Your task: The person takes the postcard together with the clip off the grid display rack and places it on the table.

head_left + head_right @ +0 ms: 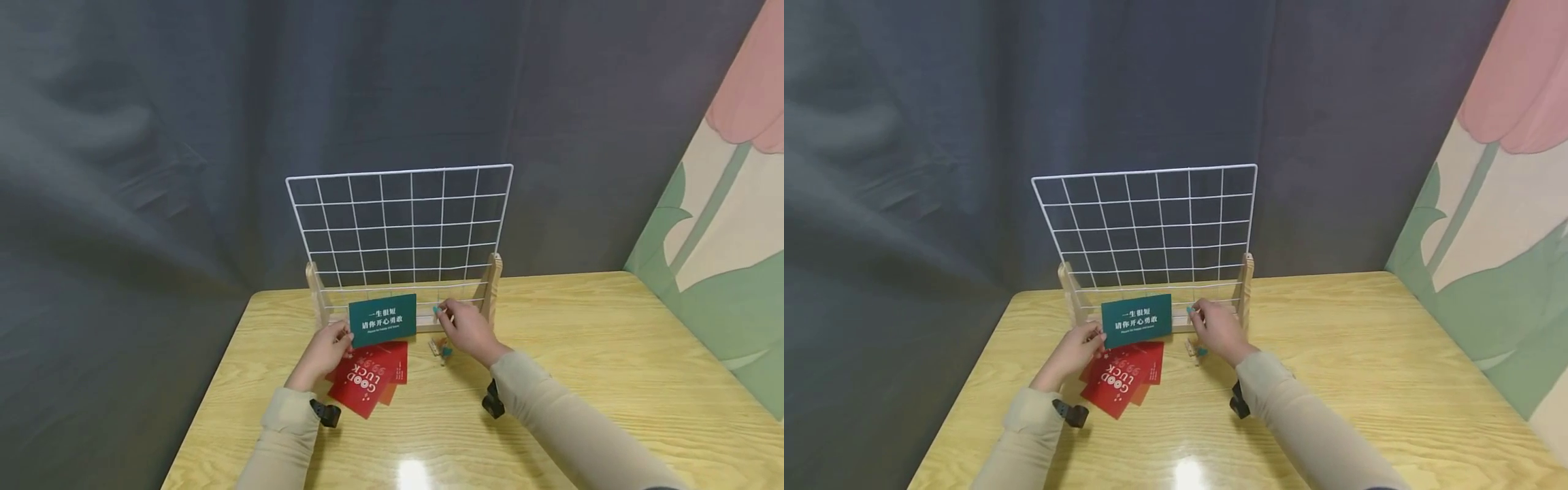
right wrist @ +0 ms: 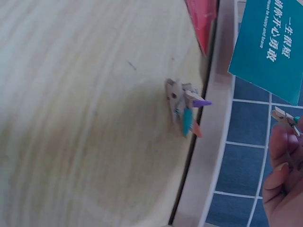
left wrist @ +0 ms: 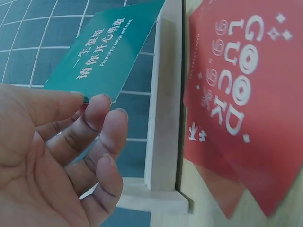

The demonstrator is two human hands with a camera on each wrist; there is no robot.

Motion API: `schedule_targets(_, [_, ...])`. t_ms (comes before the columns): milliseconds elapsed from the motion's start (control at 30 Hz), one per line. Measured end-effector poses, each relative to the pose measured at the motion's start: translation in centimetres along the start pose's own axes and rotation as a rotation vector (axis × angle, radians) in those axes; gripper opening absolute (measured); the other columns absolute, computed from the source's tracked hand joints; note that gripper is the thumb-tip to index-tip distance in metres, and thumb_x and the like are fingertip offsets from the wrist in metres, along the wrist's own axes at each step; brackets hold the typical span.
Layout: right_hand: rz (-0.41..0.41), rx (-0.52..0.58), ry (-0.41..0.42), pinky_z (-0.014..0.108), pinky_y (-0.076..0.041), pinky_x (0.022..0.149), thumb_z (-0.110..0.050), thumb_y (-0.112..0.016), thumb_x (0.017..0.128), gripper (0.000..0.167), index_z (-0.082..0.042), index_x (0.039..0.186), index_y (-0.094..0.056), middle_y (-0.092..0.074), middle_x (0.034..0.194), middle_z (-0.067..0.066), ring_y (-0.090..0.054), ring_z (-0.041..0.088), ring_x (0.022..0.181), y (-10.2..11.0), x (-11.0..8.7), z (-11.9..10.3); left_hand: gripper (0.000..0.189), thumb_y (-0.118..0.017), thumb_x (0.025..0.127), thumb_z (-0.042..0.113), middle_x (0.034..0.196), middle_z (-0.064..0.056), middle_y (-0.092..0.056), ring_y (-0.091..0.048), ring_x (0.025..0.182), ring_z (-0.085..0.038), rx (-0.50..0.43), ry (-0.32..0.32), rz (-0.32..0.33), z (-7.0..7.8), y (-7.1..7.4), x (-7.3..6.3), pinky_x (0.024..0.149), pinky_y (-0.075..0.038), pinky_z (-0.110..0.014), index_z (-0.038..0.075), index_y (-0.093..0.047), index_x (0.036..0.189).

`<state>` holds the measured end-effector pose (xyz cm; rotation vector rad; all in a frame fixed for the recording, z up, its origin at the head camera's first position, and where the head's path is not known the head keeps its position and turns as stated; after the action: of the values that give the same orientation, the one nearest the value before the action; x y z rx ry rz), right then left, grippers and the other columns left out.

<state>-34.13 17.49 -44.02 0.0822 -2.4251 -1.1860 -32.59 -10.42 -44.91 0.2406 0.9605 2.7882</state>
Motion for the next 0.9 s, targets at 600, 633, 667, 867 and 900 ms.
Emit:
schedule_targets(600, [-0.182,0.012,-0.067,0.029,-0.044,0.053,-0.014,-0.060,0.104,0.014,-0.002,0.102,-0.068,-0.060,0.074,-0.003,-0.051,0.010,0.058,-2.8,-2.0,1.1,0.019,-0.051,0.106,0.001,0.073,-0.008,-0.057,-0.059,0.068,-0.022,-0.078,0.051,-0.171,-2.1,0.1,-1.7,0.062,-0.055,-0.042,0.001,-0.055,0.087])
schedule_targets(633, [-0.196,0.016,-0.075,0.029,-0.044,0.052,-0.014,-0.059,0.104,0.014,-0.002,0.103,-0.068,-0.060,0.074,-0.003,-0.051,0.010,0.058,-3.0,-2.1,1.2,0.020,-0.050,0.106,0.001,0.073,-0.008,-0.057,-0.059,0.067,-0.021,-0.081,0.049,-0.186,-2.2,0.1,-1.8,0.062,-0.056,-0.042,0.001,-0.054,0.087])
schedule_targets(667, [-0.209,0.023,-0.085,0.029,-0.044,0.052,-0.014,-0.059,0.104,0.014,-0.002,0.103,-0.068,-0.060,0.074,-0.003,-0.052,0.010,0.057,-3.1,-2.1,1.2,0.021,-0.049,0.106,0.000,0.072,-0.007,-0.057,-0.058,0.066,-0.021,-0.081,0.049,-0.204,-2.3,0.0,-1.8,0.062,-0.055,-0.040,0.001,-0.053,0.086])
schedule_targets(867, [-0.255,0.024,-0.117,0.029,-0.044,0.054,-0.013,-0.059,0.104,0.013,-0.006,0.095,-0.067,-0.059,0.071,-0.003,-0.052,0.011,0.058,-3.8,-2.5,1.7,0.025,-0.049,0.104,-0.002,0.068,-0.006,-0.059,-0.056,0.063,-0.020,-0.041,0.024,-0.278,-2.5,-0.2,-2.3,0.060,-0.043,-0.031,0.001,-0.054,0.080])
schedule_targets(900, [-0.260,0.021,-0.118,0.029,-0.044,0.054,-0.013,-0.059,0.104,0.013,-0.007,0.095,-0.066,-0.058,0.070,-0.003,-0.052,0.010,0.058,-3.9,-2.5,1.8,0.025,-0.049,0.104,-0.002,0.068,-0.007,-0.059,-0.055,0.062,-0.020,-0.040,0.029,-0.284,-2.5,-0.2,-2.4,0.060,-0.042,-0.030,0.002,-0.054,0.079])
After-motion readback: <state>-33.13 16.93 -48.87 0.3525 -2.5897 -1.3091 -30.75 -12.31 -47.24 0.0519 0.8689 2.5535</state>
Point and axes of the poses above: each hand's wrist, its own x-axis towards the middle knuckle, its own y-axis out of the back of the hand, z = x × y, the point moved 6 cm from there along x, towards the middle knuckle
